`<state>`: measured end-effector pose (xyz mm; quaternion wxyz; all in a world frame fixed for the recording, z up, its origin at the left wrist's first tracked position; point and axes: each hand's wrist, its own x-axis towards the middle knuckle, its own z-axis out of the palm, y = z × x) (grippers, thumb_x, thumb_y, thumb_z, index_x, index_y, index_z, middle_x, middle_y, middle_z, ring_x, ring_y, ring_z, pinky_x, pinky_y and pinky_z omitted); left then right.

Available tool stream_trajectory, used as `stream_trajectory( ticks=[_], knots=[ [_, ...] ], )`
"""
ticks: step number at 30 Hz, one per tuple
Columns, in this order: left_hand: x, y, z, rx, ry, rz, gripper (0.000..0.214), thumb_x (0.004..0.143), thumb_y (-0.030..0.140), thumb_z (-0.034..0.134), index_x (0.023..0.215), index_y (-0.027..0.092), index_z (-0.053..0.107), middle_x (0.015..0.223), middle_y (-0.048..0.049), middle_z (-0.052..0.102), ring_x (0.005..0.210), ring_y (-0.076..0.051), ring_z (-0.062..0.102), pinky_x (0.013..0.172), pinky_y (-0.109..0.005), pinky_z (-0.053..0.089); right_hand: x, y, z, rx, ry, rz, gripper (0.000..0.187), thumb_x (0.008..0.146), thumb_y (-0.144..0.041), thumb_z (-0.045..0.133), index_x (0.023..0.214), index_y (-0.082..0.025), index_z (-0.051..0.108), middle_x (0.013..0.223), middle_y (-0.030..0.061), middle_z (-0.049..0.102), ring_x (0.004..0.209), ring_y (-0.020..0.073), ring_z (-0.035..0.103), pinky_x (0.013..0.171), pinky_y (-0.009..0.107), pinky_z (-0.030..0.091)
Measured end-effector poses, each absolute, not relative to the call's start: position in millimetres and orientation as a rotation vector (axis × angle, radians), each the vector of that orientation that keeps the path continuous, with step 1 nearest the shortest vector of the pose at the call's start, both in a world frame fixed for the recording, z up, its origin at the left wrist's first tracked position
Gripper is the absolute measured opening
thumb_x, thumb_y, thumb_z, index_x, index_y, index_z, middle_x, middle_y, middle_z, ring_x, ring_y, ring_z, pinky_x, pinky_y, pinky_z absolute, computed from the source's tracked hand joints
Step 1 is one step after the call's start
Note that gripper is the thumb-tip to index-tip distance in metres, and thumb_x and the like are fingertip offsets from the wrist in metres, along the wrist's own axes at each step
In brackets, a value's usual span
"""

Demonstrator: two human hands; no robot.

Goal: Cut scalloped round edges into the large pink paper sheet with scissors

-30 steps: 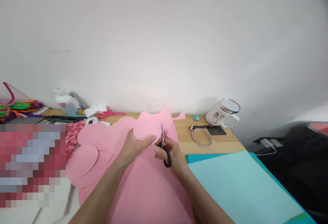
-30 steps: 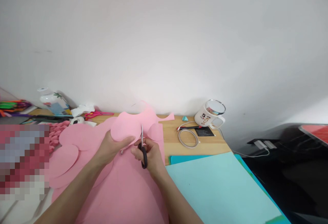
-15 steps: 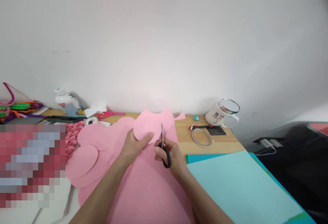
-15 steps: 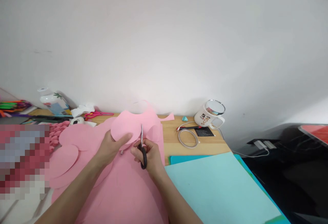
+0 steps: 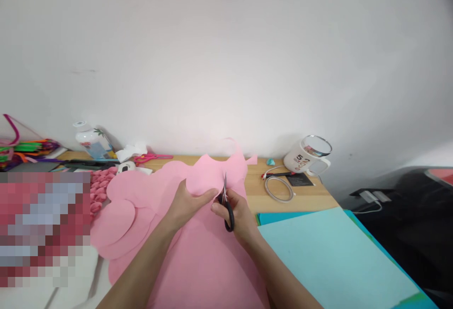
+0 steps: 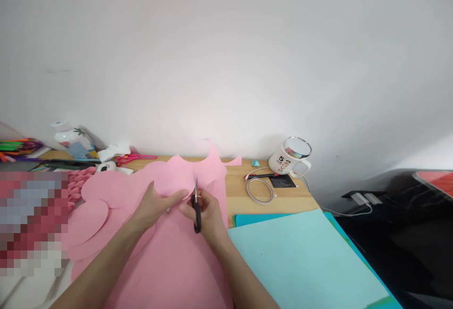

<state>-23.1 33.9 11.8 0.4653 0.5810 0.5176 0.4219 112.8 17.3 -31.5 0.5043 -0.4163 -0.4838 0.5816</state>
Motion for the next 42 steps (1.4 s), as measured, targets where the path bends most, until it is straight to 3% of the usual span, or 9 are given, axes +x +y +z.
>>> stream_trajectory(
  ticks=[13, 23, 32, 42],
  knots=[
    [-24, 36, 8, 1.419, 1.293, 1.083, 0.015, 0.066, 0.029, 0.065, 0.07, 0.015, 0.064, 0.069, -0.0033, 0.068, 0.062, -0.017, 0.062, 0.048, -0.023, 0.047, 111, 18, -37, -1.017, -1.123, 1.429, 0.028, 0.058, -0.033, 0.073, 0.073, -0.018, 0.055, 0.051, -0.0065, 0.044, 0.047, 0.0093, 0.039, 0.047, 0.024, 0.034],
    [-25, 35, 10, 1.387, 1.294, 1.092, 0.019, 0.066, 0.032, 0.065, 0.07, 0.014, 0.06, 0.064, -0.0024, 0.066, 0.061, -0.018, 0.062, 0.049, -0.024, 0.048, 109, 17, -32, -1.021, -1.088, 1.446, 0.026, 0.058, -0.032, 0.071, 0.07, -0.017, 0.054, 0.046, -0.0069, 0.047, 0.043, 0.0088, 0.042, 0.043, 0.022, 0.032],
    [-25, 37, 10, 1.364, 1.24, 1.161, 0.031, 0.067, 0.034, 0.064, 0.087, 0.011, 0.064, 0.088, -0.0091, 0.071, 0.083, -0.024, 0.064, 0.065, -0.028, 0.052, 108, 16, -34, -1.01, -1.053, 1.466, 0.022, 0.059, -0.027, 0.071, 0.067, -0.017, 0.053, 0.042, -0.0082, 0.044, 0.04, 0.0079, 0.041, 0.042, 0.021, 0.031],
    [-21, 34, 19, 1.363, 1.301, 1.104, 0.017, 0.068, 0.031, 0.064, 0.071, 0.014, 0.063, 0.072, -0.0047, 0.07, 0.068, -0.02, 0.065, 0.057, -0.026, 0.051, 106, 12, -32, -1.029, -1.073, 1.462, 0.021, 0.061, -0.029, 0.069, 0.066, -0.017, 0.053, 0.043, -0.0073, 0.045, 0.04, 0.0085, 0.042, 0.041, 0.021, 0.029]
  ],
)
